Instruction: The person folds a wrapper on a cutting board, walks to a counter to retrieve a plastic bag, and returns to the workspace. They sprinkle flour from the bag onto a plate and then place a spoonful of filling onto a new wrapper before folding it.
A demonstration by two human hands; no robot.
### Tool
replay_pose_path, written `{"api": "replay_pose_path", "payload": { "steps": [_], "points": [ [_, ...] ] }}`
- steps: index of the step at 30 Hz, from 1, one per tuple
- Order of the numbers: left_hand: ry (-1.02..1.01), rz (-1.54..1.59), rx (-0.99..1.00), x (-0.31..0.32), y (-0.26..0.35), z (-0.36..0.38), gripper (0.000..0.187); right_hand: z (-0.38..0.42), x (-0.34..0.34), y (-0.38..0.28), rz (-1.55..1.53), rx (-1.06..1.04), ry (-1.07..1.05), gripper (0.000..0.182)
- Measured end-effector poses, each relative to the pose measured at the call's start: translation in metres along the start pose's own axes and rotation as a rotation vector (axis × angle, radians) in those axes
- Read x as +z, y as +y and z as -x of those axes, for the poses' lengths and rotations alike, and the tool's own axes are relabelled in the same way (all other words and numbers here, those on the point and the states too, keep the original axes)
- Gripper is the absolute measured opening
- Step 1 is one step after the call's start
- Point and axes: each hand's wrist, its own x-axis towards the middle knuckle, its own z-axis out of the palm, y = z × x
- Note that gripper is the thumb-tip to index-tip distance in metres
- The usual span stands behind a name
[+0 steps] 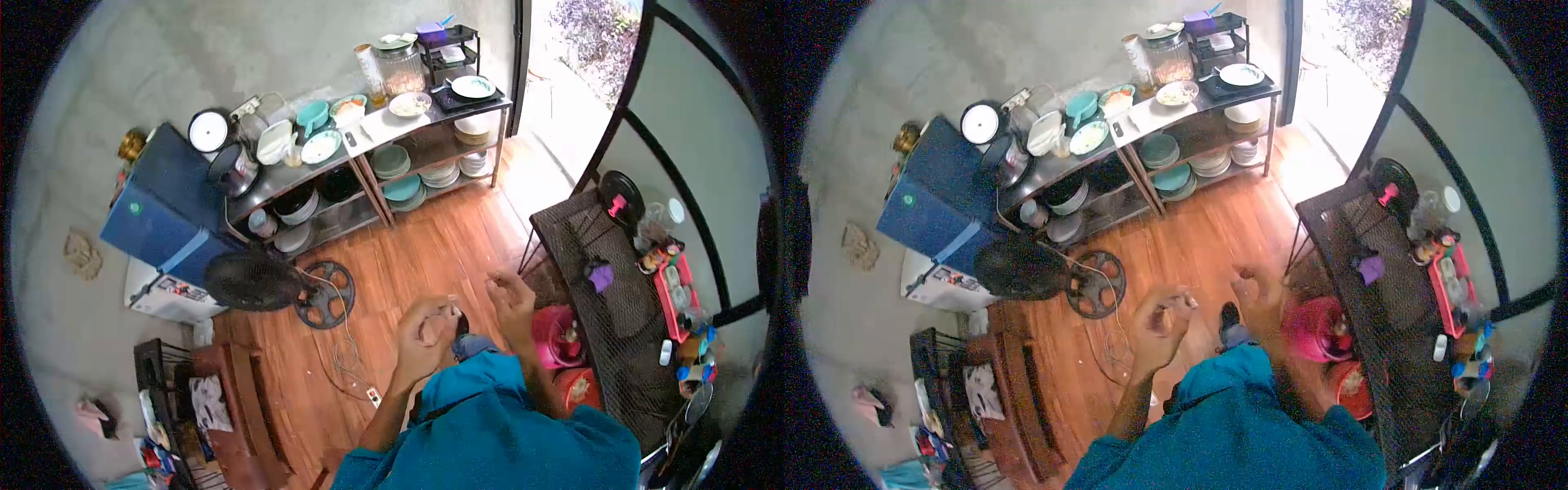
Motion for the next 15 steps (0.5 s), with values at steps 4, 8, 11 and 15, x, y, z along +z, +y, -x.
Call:
{"api": "replay_pose_path", "payload": {
  "steps": [4,8,11,15],
  "points": [
    [0.124,-0.073,-0.041,-0.032,-0.021,-0.087,0.026,-0.131,0.047,-0.017,0.136,-0.190,-0.152,0.023],
    [0.320,0.026,-0.041,-0.060,-0.058,-0.176,0.025,-0.246,0.093,-0.007,0.102,-0.350,-0.289,0.023],
    [0.313,0.105,-0.020,-0.086,-0.094,-0.245,0.026,-0.317,0.123,0.012,0.120,-0.278,-0.302,0.024],
    [0.251,0.124,-0.046,-0.120,-0.148,-0.351,0.025,-0.413,0.146,0.072,0.231,-0.167,-0.240,0.031]
  ]
}}
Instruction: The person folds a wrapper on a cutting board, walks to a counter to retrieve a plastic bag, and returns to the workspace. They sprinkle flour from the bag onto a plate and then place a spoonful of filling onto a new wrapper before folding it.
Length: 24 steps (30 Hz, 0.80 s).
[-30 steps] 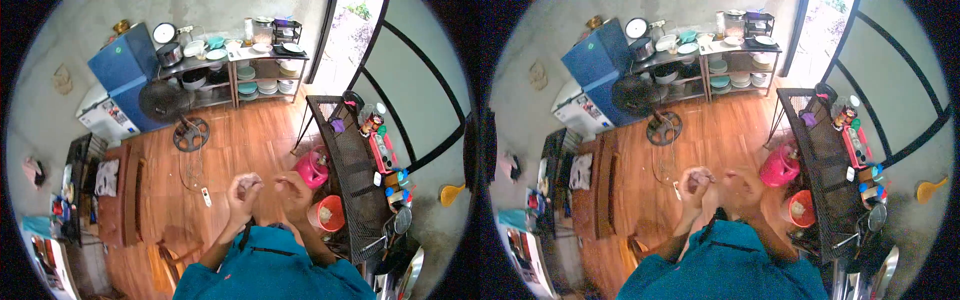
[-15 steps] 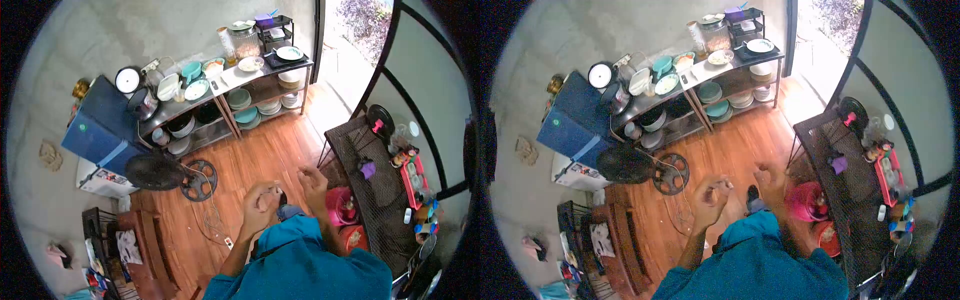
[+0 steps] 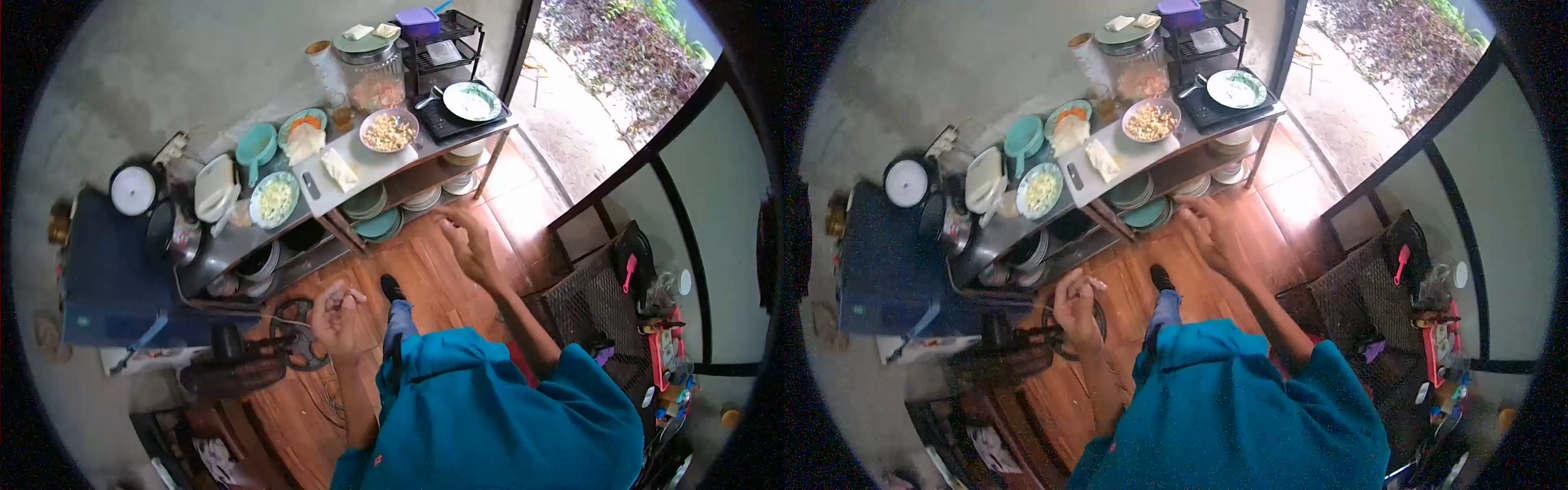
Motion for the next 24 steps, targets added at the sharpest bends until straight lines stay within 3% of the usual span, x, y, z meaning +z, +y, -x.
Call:
{"api": "replay_pose_path", "payload": {
  "steps": [2,4,7,12,15,20,22,24],
  "points": [
    [-0.042,0.045,-0.029,0.005,-0.016,-0.063,0.025,-0.042,-0.001,0.033,0.115,0.126,0.025,0.034],
    [-0.114,0.033,-0.072,0.010,-0.030,-0.112,0.024,-0.077,-0.009,0.066,0.294,0.049,0.116,0.033],
    [-0.259,-0.003,-0.128,0.024,-0.049,-0.186,0.027,-0.131,-0.032,0.141,0.411,0.112,0.187,0.033],
    [-0.390,-0.003,-0.215,0.059,-0.079,-0.266,0.025,-0.226,-0.069,0.237,0.896,0.241,0.091,0.043],
    [-0.376,-0.096,-0.265,0.084,-0.089,-0.295,0.026,-0.281,-0.083,0.306,1.208,0.134,0.011,0.056],
    [-0.267,-0.227,-0.231,0.121,-0.116,-0.330,0.025,-0.352,-0.093,0.402,1.349,0.080,-0.123,0.057],
    [-0.245,-0.250,-0.274,0.136,-0.124,-0.340,0.026,-0.361,-0.090,0.396,1.304,0.145,-0.229,0.058],
    [-0.213,-0.268,-0.283,0.149,-0.130,-0.346,0.026,-0.367,-0.092,0.404,1.339,0.057,-0.226,0.060]
  ]
}}
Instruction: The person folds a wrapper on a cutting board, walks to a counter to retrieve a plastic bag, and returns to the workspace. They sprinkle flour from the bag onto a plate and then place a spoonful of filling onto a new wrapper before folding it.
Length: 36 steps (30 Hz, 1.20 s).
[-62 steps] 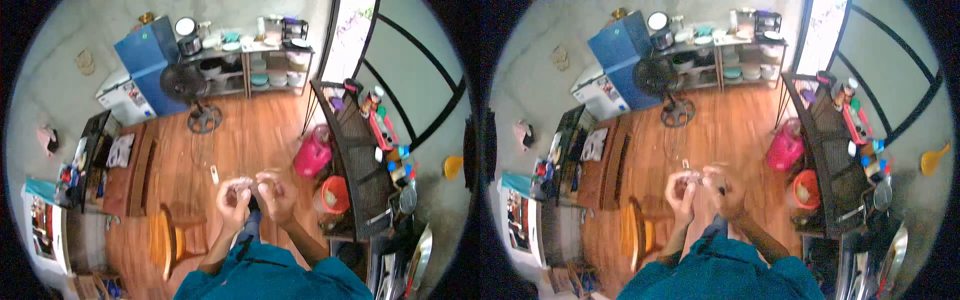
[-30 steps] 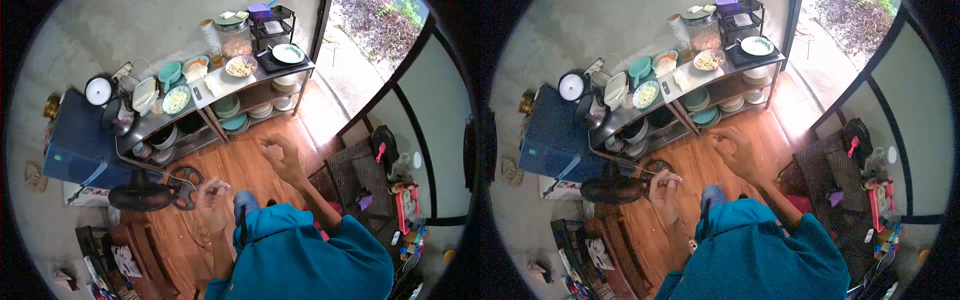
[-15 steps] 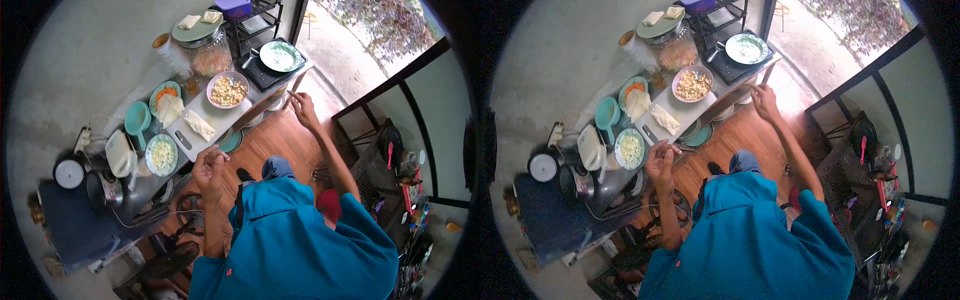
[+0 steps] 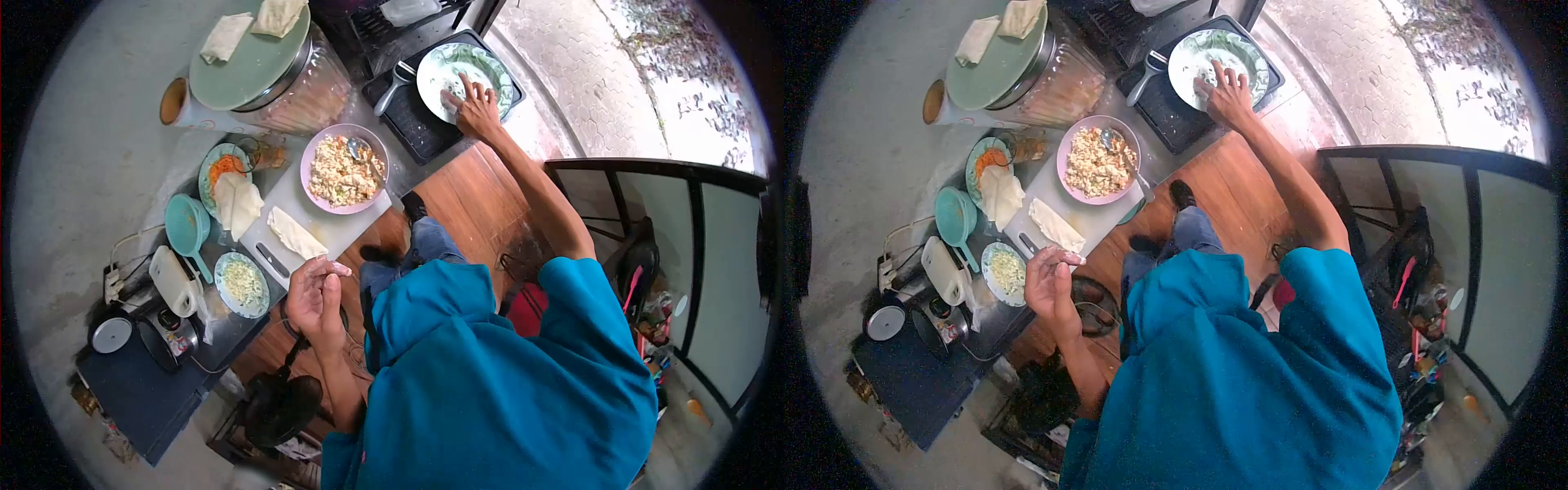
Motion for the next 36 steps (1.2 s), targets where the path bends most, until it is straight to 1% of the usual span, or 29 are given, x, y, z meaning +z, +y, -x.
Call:
{"api": "replay_pose_path", "payload": {
  "steps": [1,2,4,6,8,9,10,12,17,22,24,28,30,31,35,36],
  "points": [
    [0.007,-0.012,-0.001,0.005,0.001,-0.005,0.026,-0.002,0.002,0.001,-0.005,0.012,-0.012,0.064],
    [0.014,-0.017,-0.012,0.009,0.000,-0.011,0.026,-0.005,0.003,0.002,-0.011,0.004,-0.023,0.064],
    [0.013,-0.004,-0.002,0.016,-0.002,-0.022,0.026,-0.008,0.009,0.005,-0.029,0.004,0.040,0.066],
    [0.012,-0.032,-0.017,0.020,-0.003,-0.032,0.026,-0.010,0.013,0.008,-0.049,-0.006,0.046,0.066],
    [0.014,-0.054,-0.028,0.026,-0.004,-0.040,0.026,-0.013,0.009,0.010,-0.096,0.013,0.060,0.057],
    [0.012,-0.059,-0.029,0.029,-0.004,-0.045,0.026,-0.018,-0.002,0.009,-0.193,0.049,0.020,0.047],
    [0.009,-0.066,-0.030,0.030,-0.003,-0.048,0.026,-0.021,-0.006,0.008,-0.195,0.051,0.016,0.047],
    [-0.013,-0.069,-0.028,0.033,-0.003,-0.051,0.026,-0.025,-0.011,0.008,-0.236,0.052,-0.005,0.039],
    [-0.041,-0.046,0.005,0.033,-0.002,-0.055,0.026,-0.027,-0.009,0.010,-0.279,0.029,0.017,0.034],
    [0.025,-0.057,-0.009,0.028,-0.002,-0.055,0.027,-0.024,-0.007,0.007,-0.253,0.040,0.045,0.032],
    [0.026,-0.050,-0.003,0.026,-0.002,-0.055,0.027,-0.025,-0.009,0.006,-0.353,0.024,0.067,0.029],
    [0.037,-0.036,0.028,0.023,-0.003,-0.052,0.026,-0.029,-0.011,0.007,-0.407,0.019,0.074,0.029],
    [0.054,-0.037,0.033,0.018,-0.005,-0.049,0.026,-0.030,-0.009,0.007,-0.390,0.073,0.118,0.034],
    [0.068,-0.036,0.038,0.016,-0.006,-0.047,0.027,-0.030,-0.010,0.007,-0.391,0.086,0.112,0.041],
    [0.101,-0.052,0.042,0.009,-0.008,-0.042,0.027,-0.035,0.001,0.010,-0.374,0.084,0.112,0.045],
    [0.116,-0.059,0.028,0.008,-0.006,-0.039,0.027,-0.036,-0.004,0.010,-0.429,0.103,0.128,0.047]
  ]
}}
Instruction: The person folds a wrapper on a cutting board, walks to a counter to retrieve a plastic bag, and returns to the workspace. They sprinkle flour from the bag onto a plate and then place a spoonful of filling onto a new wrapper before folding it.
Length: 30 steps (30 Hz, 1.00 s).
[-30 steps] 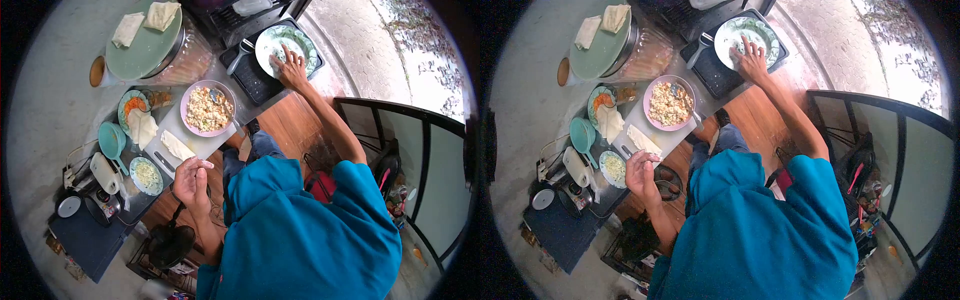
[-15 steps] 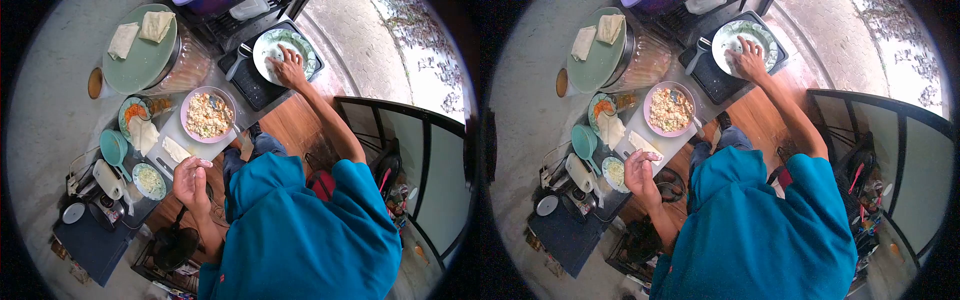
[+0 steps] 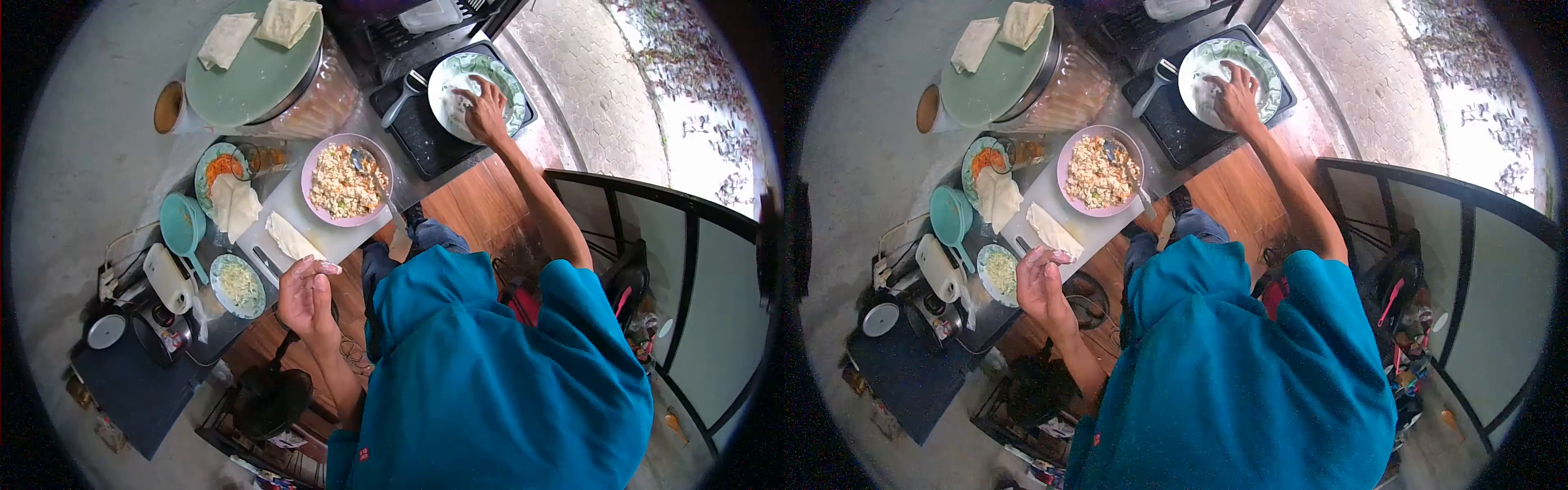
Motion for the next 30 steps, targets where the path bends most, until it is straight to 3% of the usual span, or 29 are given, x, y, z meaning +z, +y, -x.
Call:
{"api": "replay_pose_path", "payload": {
  "steps": [5,7,10,14,15,16,18,19,22,30],
  "points": [
    [0.019,-0.013,-0.009,-0.005,-0.002,0.004,0.028,-0.006,-0.020,-0.008,-0.226,0.101,0.022,0.050],
    [0.024,-0.014,-0.018,-0.005,-0.003,0.005,0.027,-0.008,-0.027,-0.009,-0.454,0.243,-0.008,0.050],
    [0.026,-0.006,-0.034,-0.007,-0.007,0.005,0.027,-0.013,-0.024,0.002,-0.818,0.253,-0.007,0.055],
    [0.072,-0.005,-0.072,-0.012,-0.015,0.007,0.026,-0.014,-0.034,0.003,-1.182,0.453,-0.130,0.055],
    [0.094,-0.027,-0.075,-0.013,-0.016,0.007,0.025,-0.015,-0.033,0.007,-0.963,0.305,-0.148,0.053],
    [0.113,-0.049,-0.079,-0.013,-0.017,0.007,0.025,-0.011,-0.028,0.007,-0.962,0.306,-0.151,0.053],
    [0.122,-0.056,-0.089,-0.014,-0.020,0.009,0.025,-0.003,-0.020,0.001,0.016,0.076,-0.117,0.047],
    [0.133,-0.064,-0.095,-0.013,-0.021,0.009,0.025,-0.002,-0.017,0.000,0.118,0.020,-0.158,0.043],
    [0.110,-0.075,-0.097,-0.011,-0.020,0.010,0.025,0.003,-0.011,-0.006,0.183,-0.109,-0.145,0.035],
    [0.061,-0.056,-0.089,-0.004,-0.020,0.008,0.026,0.008,0.000,-0.004,0.164,-0.110,-0.100,0.031]
  ]
}}
